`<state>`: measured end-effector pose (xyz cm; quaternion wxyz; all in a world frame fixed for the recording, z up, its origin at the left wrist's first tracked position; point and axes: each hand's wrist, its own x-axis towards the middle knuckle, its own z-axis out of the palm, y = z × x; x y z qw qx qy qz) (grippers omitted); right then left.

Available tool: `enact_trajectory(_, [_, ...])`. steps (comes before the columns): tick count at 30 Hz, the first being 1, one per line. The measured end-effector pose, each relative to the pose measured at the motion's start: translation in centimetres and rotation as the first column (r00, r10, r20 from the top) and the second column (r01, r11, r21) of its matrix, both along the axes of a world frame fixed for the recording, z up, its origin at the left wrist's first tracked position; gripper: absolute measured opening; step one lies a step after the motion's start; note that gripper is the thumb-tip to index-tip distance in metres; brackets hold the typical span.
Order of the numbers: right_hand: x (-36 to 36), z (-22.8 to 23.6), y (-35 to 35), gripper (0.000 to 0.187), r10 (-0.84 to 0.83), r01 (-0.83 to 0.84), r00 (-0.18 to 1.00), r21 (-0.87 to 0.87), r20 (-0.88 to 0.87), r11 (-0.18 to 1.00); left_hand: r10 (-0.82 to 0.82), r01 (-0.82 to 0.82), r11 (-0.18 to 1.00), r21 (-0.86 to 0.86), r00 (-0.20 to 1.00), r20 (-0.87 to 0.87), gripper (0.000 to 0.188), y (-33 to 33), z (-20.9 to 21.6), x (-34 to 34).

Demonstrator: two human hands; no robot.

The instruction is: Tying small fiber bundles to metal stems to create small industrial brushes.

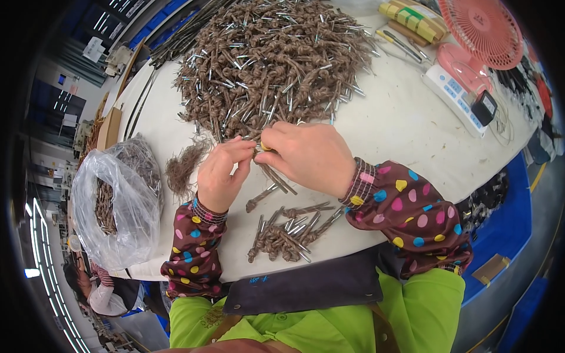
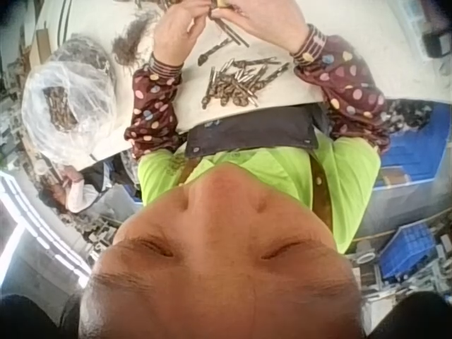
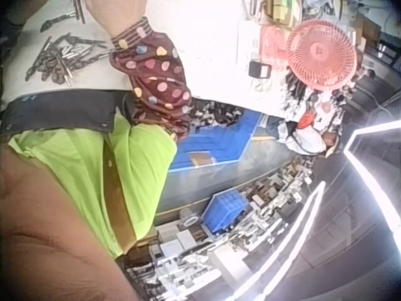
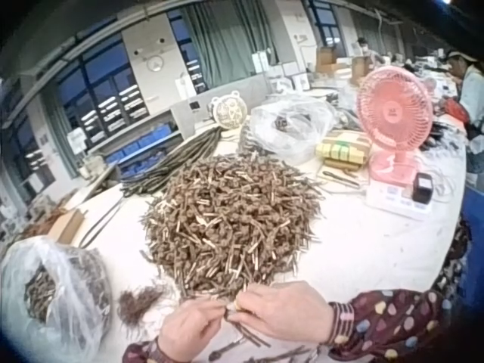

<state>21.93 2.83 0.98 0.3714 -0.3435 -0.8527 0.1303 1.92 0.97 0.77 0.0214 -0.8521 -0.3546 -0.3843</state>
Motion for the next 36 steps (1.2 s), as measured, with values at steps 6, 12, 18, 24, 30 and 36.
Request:
enact_trajectory(6, [0.0,0.3,-0.2,0.021,-0.015,0.006,0.996,0.103,0.093,0.995,0.018,-0.018,1.000,0.011,0.999,0.037,0.020,-0.2,0.0,0.1])
enact_trajectory(12, [-0.1,-0.4,0.6,0.032,0.025,-0.219,0.937,-0.533,-0.347,0.818,0.192,-0.185,0.981,-0.049,0.945,0.265,0.017,-0.2,0.0,-0.3])
enact_trajectory(18, [-0.5,-0.9,0.7,0.026,0.029,-0.459,0.843,-0.689,-0.537,0.561,0.237,-0.159,0.966,-0.206,0.863,0.446,0.015,-0.1,0.1,-0.8])
enact_trajectory(24, [0.3,-0.4,0.7,0.014,-0.086,0.054,0.988,-0.234,-0.128,0.971,0.631,-0.603,0.775,0.188,0.754,-0.182,0.016,1.7,2.3,-6.0])
enact_trajectory(30, [0.5,-0.5,0.5,0.023,-0.049,0.053,0.998,0.153,-0.026,0.987,0.193,-0.217,0.898,-0.383,0.976,-0.101,0.023,0.2,2.9,-3.5])
enact_trajectory(36, [0.2,-0.6,0.2,0.020,-0.102,0.081,0.994,0.354,0.044,0.932,0.137,-0.183,0.926,-0.330,0.978,-0.158,0.026,-0.8,2.5,-1.5])
